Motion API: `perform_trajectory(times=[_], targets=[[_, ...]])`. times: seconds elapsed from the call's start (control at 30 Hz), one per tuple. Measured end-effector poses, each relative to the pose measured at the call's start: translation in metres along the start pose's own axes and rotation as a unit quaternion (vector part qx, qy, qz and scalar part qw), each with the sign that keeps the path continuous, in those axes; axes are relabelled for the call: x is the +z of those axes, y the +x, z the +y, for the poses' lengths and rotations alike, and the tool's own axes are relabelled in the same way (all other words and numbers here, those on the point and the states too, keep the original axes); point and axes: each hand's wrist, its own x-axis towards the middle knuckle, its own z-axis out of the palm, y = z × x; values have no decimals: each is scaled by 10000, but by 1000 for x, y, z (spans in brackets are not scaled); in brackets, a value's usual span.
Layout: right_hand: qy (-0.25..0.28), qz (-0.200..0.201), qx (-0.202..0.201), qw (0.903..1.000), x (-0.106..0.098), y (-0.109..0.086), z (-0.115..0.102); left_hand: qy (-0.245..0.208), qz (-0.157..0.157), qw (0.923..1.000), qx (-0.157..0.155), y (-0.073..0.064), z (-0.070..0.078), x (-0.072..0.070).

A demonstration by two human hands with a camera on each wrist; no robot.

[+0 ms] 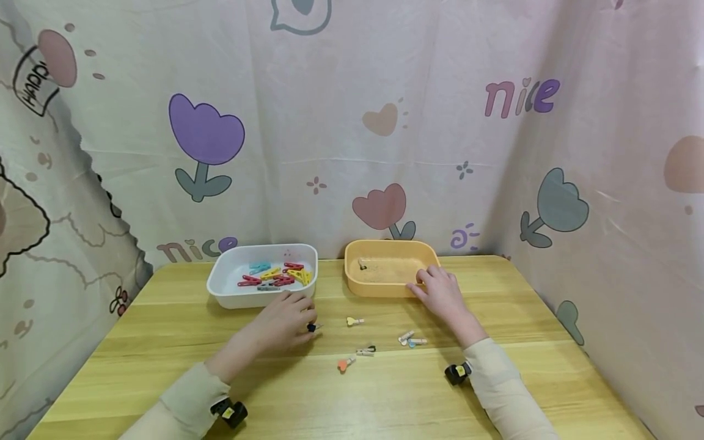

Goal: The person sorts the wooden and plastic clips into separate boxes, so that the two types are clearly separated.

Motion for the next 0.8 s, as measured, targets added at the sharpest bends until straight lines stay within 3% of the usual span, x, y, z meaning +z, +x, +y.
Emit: perform_trajectory(times=[0.37, 0.8], targets=[[-14, 55, -7, 10000, 0, -1, 1, 348, 86, 9991, 207, 29, -2, -21], [-17, -19, 13, 10000, -1, 0, 0, 922, 355, 9934, 587, 65, -8, -33]])
